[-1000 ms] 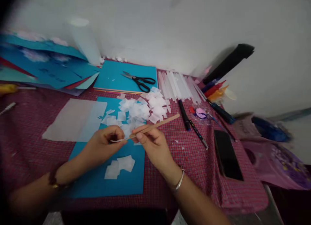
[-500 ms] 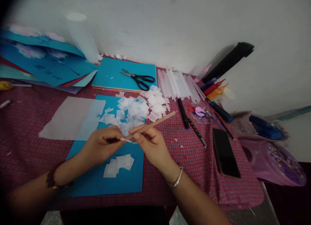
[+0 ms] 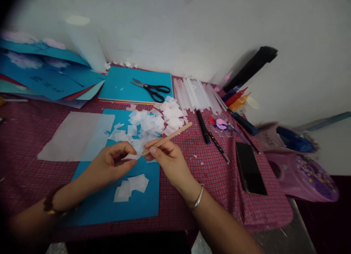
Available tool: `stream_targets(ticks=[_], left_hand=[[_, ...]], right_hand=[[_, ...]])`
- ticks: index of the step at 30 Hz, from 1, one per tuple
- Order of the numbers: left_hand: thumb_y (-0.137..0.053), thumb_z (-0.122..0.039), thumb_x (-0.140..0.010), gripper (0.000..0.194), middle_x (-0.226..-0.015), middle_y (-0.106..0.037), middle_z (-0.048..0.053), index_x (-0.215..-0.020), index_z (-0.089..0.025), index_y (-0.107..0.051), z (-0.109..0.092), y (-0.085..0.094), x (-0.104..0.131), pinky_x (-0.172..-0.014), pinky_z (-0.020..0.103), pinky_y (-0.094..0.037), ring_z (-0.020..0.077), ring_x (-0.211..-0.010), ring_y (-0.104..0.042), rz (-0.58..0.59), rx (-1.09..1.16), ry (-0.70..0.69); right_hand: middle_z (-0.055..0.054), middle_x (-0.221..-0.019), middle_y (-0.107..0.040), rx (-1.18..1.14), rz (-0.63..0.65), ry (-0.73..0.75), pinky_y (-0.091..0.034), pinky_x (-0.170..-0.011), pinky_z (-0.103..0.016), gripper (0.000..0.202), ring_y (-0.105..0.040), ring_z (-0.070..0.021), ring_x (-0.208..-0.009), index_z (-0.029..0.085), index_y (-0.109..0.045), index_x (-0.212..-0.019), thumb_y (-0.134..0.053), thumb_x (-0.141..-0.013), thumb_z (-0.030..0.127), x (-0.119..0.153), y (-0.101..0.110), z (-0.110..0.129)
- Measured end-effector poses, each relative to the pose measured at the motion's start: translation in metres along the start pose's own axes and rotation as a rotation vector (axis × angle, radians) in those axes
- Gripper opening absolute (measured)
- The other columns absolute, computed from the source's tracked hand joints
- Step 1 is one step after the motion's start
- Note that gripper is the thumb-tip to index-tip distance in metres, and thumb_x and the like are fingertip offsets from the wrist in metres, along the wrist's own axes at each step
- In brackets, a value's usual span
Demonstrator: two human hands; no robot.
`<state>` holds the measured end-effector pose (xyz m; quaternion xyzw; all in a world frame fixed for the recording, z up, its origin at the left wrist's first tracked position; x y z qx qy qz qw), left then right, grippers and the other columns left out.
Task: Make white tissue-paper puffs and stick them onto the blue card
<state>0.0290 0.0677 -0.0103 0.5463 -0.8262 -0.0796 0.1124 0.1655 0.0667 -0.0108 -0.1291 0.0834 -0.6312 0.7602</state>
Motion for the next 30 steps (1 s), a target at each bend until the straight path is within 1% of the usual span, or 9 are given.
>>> stream_targets(ticks=[3,7,9,12,17,24,27,28,30], left_hand=[[-0.053,-0.019,-0.075,0.003,-0.063,-0.046,-0.005,-0.073,-0.017,-0.053,0.002,-0.002,0.000,-0.050,0.020,-0.033,0.0077,-0.055,-0.040,0.014,0.029,0.028],[-0.054,-0.027,-0.078,0.013,-0.059,-0.043,-0.005,-0.071,-0.016,-0.058,0.001,-0.007,0.000,-0.046,0.019,-0.030,0.0074,-0.052,-0.037,0.090,0.034,0.070],[-0.052,-0.031,-0.081,0.019,-0.057,-0.043,-0.005,-0.071,-0.016,-0.058,-0.001,-0.007,0.000,-0.046,0.019,-0.030,0.0077,-0.051,-0.038,0.114,0.031,0.071],[-0.047,-0.032,-0.084,0.024,-0.057,-0.047,-0.004,-0.070,-0.017,-0.058,-0.003,-0.005,0.000,-0.046,0.020,-0.032,0.0082,-0.050,-0.042,0.109,0.008,0.057],[-0.044,-0.028,-0.083,0.023,-0.057,-0.050,-0.003,-0.069,-0.017,-0.058,-0.005,-0.006,-0.002,-0.044,0.020,-0.034,0.0082,-0.047,-0.043,0.095,0.007,0.050],[-0.042,-0.025,-0.083,0.021,-0.056,-0.048,-0.004,-0.071,-0.017,-0.057,0.000,-0.012,0.000,-0.044,0.019,-0.034,0.0081,-0.047,-0.043,0.162,0.044,0.106],[-0.043,-0.026,-0.084,0.021,-0.056,-0.049,-0.004,-0.071,-0.017,-0.057,0.000,-0.013,0.000,-0.043,0.019,-0.034,0.0082,-0.047,-0.044,0.164,0.058,0.124],[-0.043,-0.026,-0.084,0.020,-0.057,-0.050,-0.004,-0.073,-0.017,-0.058,-0.001,-0.014,0.000,-0.043,0.019,-0.034,0.0083,-0.048,-0.045,0.156,0.062,0.122],[-0.045,-0.025,-0.083,0.017,-0.062,-0.055,-0.003,-0.085,-0.018,-0.060,-0.001,-0.013,-0.001,-0.044,0.019,-0.036,0.0091,-0.050,-0.048,0.114,0.067,0.103]], right_hand=[[0.003,-0.072,-0.068,0.011,-0.003,-0.004,-0.053,-0.065,-0.024,0.008,-0.064,-0.0098,-0.066,0.024,-0.069,-0.087,-0.064,-0.082,0.028,0.000,-0.001,-0.001],[0.002,-0.074,-0.069,0.065,0.004,0.021,-0.052,-0.065,-0.024,0.008,-0.065,-0.0104,-0.068,0.024,-0.069,-0.088,-0.064,-0.082,0.028,0.001,-0.003,0.001],[0.002,-0.075,-0.070,0.095,0.015,0.045,-0.053,-0.066,-0.025,0.008,-0.066,-0.0109,-0.070,0.024,-0.069,-0.088,-0.063,-0.083,0.027,0.001,-0.004,0.003],[0.002,-0.076,-0.070,0.109,0.007,0.078,-0.053,-0.066,-0.025,0.008,-0.066,-0.0111,-0.070,0.024,-0.069,-0.089,-0.063,-0.083,0.026,0.002,-0.003,0.008],[0.002,-0.076,-0.070,0.074,-0.019,0.067,-0.054,-0.067,-0.026,0.009,-0.065,-0.0105,-0.069,0.025,-0.068,-0.090,-0.061,-0.084,0.025,0.002,0.000,0.008],[0.002,-0.074,-0.070,0.084,-0.030,0.055,-0.054,-0.067,-0.027,0.008,-0.066,-0.0116,-0.070,0.025,-0.068,-0.089,-0.062,-0.084,0.025,0.002,-0.001,0.006],[0.002,-0.072,-0.069,0.085,-0.018,0.056,-0.054,-0.069,-0.026,0.009,-0.066,-0.0116,-0.071,0.025,-0.068,-0.091,-0.061,-0.085,0.025,0.002,-0.001,0.006],[0.002,-0.072,-0.069,0.089,-0.017,0.057,-0.054,-0.069,-0.026,0.009,-0.066,-0.0116,-0.071,0.025,-0.068,-0.090,-0.061,-0.085,0.025,0.002,-0.001,0.007],[0.002,-0.073,-0.069,0.101,-0.024,0.063,-0.054,-0.068,-0.027,0.008,-0.066,-0.0116,-0.070,0.024,-0.068,-0.090,-0.061,-0.085,0.025,0.001,0.000,0.007]])
Point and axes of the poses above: each hand's wrist, its own x-axis away from the middle knuckle, its own y-axis out of the back of the hand, z = x × y, the point moved 8 cm from there along -x, towards the middle knuckle
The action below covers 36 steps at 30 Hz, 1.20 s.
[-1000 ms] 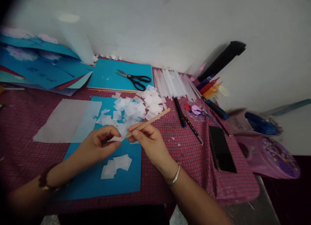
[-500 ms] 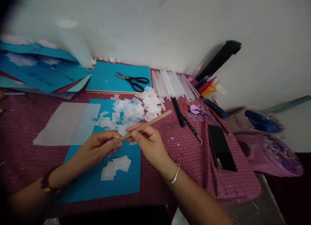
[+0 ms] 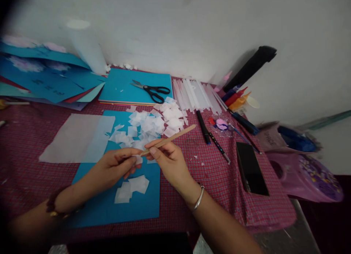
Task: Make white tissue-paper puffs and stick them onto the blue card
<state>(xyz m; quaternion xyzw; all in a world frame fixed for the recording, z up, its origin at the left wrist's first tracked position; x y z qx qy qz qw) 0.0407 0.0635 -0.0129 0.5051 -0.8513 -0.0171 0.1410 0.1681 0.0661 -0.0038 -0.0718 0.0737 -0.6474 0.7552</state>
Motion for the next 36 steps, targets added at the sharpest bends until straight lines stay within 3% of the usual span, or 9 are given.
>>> stream_targets(ticks=[4,8,11,18,36], left_hand=[[-0.050,-0.024,-0.083,0.023,-0.064,-0.058,-0.004,-0.105,-0.018,-0.052,0.001,0.008,0.000,-0.049,0.020,-0.039,0.0095,-0.053,-0.051,-0.136,-0.087,-0.109],[-0.053,-0.020,-0.081,0.003,-0.061,-0.055,-0.005,-0.081,-0.018,-0.054,-0.007,0.012,0.003,-0.051,0.020,-0.036,0.0080,-0.053,-0.046,-0.200,-0.308,-0.249],[-0.053,-0.016,-0.079,0.011,-0.063,-0.055,-0.003,-0.070,-0.017,-0.058,-0.015,0.012,0.005,-0.052,0.021,-0.036,0.0081,-0.055,-0.047,-0.208,-0.384,-0.312],[-0.054,-0.019,-0.082,0.015,-0.063,-0.053,-0.002,-0.077,-0.018,-0.068,-0.019,0.014,0.004,-0.052,0.021,-0.036,0.0084,-0.055,-0.048,-0.186,-0.276,-0.287],[-0.053,-0.015,-0.082,0.014,-0.067,-0.056,-0.003,-0.077,-0.019,-0.064,-0.020,0.015,0.005,-0.055,0.021,-0.037,0.0093,-0.060,-0.050,-0.195,-0.299,-0.321]], right_hand=[[0.002,-0.075,-0.068,0.027,-0.026,0.014,-0.054,-0.067,-0.027,0.008,-0.065,-0.0112,-0.068,0.025,-0.069,-0.089,-0.062,-0.085,0.025,0.000,0.004,0.001],[0.001,-0.076,-0.067,0.077,-0.038,0.019,-0.053,-0.065,-0.026,0.008,-0.064,-0.0116,-0.069,0.025,-0.069,-0.089,-0.062,-0.085,0.026,0.001,0.006,0.001],[0.002,-0.076,-0.066,0.096,-0.031,0.028,-0.052,-0.065,-0.026,0.009,-0.064,-0.0112,-0.069,0.026,-0.069,-0.090,-0.062,-0.085,0.026,0.001,0.005,0.002],[0.002,-0.076,-0.067,0.059,-0.018,0.004,-0.053,-0.068,-0.029,0.008,-0.064,-0.0119,-0.069,0.027,-0.068,-0.090,-0.061,-0.085,0.028,0.000,0.005,-0.003],[0.002,-0.073,-0.069,-0.182,-0.018,-0.214,-0.053,-0.062,-0.023,0.014,-0.063,-0.0098,-0.061,0.022,-0.069,-0.083,-0.071,-0.075,0.033,-0.004,0.001,-0.022]])
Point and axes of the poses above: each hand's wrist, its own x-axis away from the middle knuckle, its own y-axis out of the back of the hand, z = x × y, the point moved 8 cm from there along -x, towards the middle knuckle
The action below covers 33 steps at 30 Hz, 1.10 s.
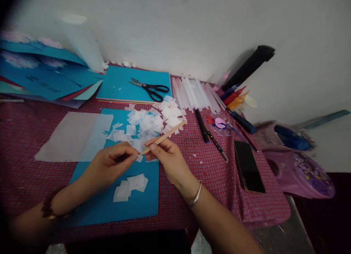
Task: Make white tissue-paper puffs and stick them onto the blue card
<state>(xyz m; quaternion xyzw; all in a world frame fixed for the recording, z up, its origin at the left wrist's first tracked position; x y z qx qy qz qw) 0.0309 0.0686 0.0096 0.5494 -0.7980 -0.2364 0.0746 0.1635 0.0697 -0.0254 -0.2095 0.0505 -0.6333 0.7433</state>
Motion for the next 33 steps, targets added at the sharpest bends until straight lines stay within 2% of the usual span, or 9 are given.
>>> stream_targets(ticks=[11,15,21,28,33], left_hand=[[-0.057,-0.015,-0.081,0.013,-0.068,-0.056,-0.001,-0.077,-0.019,-0.068,-0.001,-0.001,-0.001,-0.054,0.021,-0.037,0.0091,-0.060,-0.050,0.013,-0.018,-0.049],[-0.057,-0.017,-0.080,0.010,-0.077,-0.060,0.002,-0.075,-0.017,-0.066,-0.002,-0.001,-0.002,-0.055,0.022,-0.039,0.0098,-0.063,-0.052,0.010,-0.023,-0.054],[-0.053,-0.017,-0.080,0.010,-0.068,-0.061,-0.001,-0.076,-0.016,-0.063,0.009,-0.006,0.000,-0.054,0.022,-0.038,0.0097,-0.058,-0.051,0.019,0.003,0.081],[-0.053,-0.020,-0.081,0.015,-0.067,-0.057,0.000,-0.075,-0.017,-0.066,0.007,-0.007,0.000,-0.055,0.023,-0.037,0.0104,-0.060,-0.050,0.036,0.047,0.059],[-0.053,-0.021,-0.081,0.015,-0.067,-0.057,0.000,-0.075,-0.016,-0.066,0.009,-0.008,0.000,-0.056,0.023,-0.037,0.0106,-0.060,-0.050,0.053,0.101,0.100]], right_hand=[[0.002,-0.069,-0.068,-0.169,0.025,-0.145,-0.052,-0.058,-0.019,0.013,-0.063,-0.0071,-0.056,0.019,-0.067,-0.085,-0.068,-0.077,0.030,-0.003,-0.001,-0.017],[0.002,-0.069,-0.069,-0.190,0.052,-0.174,-0.053,-0.058,-0.018,0.013,-0.063,-0.0071,-0.056,0.018,-0.067,-0.084,-0.068,-0.078,0.029,-0.002,-0.004,-0.019],[0.001,-0.068,-0.069,-0.208,0.050,-0.170,-0.052,-0.056,-0.018,0.012,-0.063,-0.0078,-0.055,0.016,-0.068,-0.083,-0.069,-0.077,0.026,-0.001,-0.007,-0.018],[0.000,-0.068,-0.070,-0.192,0.030,-0.125,-0.052,-0.056,-0.018,0.012,-0.063,-0.0076,-0.054,0.017,-0.068,-0.083,-0.069,-0.076,0.027,-0.001,-0.005,-0.014],[0.001,-0.069,-0.069,-0.179,0.024,-0.123,-0.052,-0.057,-0.018,0.012,-0.063,-0.0075,-0.056,0.018,-0.068,-0.082,-0.069,-0.076,0.027,-0.002,-0.004,-0.015]])
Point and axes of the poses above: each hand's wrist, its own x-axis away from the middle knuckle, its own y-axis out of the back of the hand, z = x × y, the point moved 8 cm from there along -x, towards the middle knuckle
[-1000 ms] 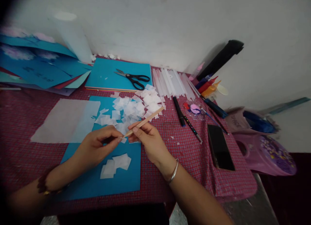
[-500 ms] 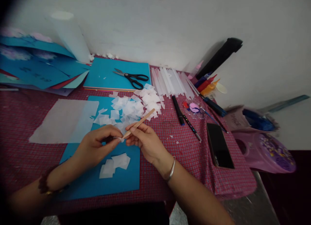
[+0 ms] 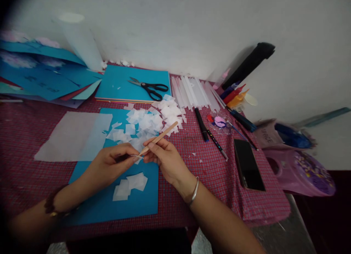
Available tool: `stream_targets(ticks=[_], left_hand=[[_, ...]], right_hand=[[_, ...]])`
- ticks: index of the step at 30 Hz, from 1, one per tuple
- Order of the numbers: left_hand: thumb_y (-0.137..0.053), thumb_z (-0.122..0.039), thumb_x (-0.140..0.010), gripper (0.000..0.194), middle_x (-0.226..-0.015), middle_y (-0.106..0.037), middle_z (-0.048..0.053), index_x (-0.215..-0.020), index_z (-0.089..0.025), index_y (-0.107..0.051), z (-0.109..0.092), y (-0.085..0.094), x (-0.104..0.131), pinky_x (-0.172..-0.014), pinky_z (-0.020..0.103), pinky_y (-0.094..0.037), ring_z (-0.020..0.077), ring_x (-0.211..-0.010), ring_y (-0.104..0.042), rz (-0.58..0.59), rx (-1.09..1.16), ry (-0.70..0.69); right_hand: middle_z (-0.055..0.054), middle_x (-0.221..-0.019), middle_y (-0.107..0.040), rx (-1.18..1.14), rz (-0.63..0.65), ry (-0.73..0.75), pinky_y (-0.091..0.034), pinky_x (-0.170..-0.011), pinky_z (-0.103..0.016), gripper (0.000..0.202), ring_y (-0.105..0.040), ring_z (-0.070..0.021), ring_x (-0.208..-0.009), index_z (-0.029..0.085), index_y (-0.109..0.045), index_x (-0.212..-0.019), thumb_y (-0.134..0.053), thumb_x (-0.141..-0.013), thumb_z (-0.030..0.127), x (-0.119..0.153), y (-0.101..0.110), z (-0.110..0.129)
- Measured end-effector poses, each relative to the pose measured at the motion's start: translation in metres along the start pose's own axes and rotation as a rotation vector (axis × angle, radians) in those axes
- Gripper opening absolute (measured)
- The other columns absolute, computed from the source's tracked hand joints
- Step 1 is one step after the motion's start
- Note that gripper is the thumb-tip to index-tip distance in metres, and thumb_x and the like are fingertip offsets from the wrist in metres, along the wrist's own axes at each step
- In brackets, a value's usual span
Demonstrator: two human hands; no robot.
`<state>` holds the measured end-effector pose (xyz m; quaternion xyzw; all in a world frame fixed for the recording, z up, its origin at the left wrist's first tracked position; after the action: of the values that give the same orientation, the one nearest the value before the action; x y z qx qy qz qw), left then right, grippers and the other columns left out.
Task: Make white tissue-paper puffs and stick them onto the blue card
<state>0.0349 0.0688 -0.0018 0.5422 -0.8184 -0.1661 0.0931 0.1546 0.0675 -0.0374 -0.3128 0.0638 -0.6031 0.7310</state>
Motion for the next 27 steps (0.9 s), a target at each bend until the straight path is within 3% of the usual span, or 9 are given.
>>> stream_targets(ticks=[8,20,27], left_hand=[[-0.052,-0.023,-0.082,0.016,-0.067,-0.057,-0.001,-0.074,-0.016,-0.065,0.001,-0.003,-0.001,-0.056,0.022,-0.036,0.0099,-0.061,-0.048,0.053,0.049,0.059],[-0.057,-0.031,-0.078,0.019,-0.057,-0.048,-0.004,-0.070,-0.015,-0.062,0.011,-0.005,0.001,-0.048,0.020,-0.030,0.0076,-0.052,-0.039,0.089,0.208,0.248],[-0.057,-0.028,-0.074,0.015,-0.059,-0.050,-0.003,-0.070,-0.015,-0.062,0.010,-0.001,0.000,-0.049,0.019,-0.032,0.0076,-0.054,-0.040,0.053,0.218,0.247]], right_hand=[[0.002,-0.068,-0.068,0.038,0.000,0.007,-0.051,-0.056,-0.019,0.013,-0.061,-0.0073,-0.055,0.019,-0.068,-0.082,-0.071,-0.075,0.029,0.000,0.001,0.000],[0.002,-0.073,-0.067,0.414,-0.020,0.351,-0.054,-0.066,-0.023,0.007,-0.065,-0.0102,-0.069,0.024,-0.068,-0.088,-0.063,-0.083,0.026,0.016,-0.010,0.034],[0.002,-0.075,-0.066,0.406,-0.031,0.422,-0.055,-0.067,-0.025,0.009,-0.065,-0.0107,-0.069,0.025,-0.067,-0.091,-0.059,-0.086,0.024,0.016,-0.005,0.038]])
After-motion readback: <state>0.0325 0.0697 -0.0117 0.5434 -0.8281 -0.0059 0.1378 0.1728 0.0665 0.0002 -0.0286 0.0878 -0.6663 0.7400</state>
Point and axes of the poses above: each hand's wrist, its own x-axis away from the middle knuckle, its own y-axis out of the back of the hand, z = x × y, the point moved 8 cm from there along -x, towards the middle knuckle
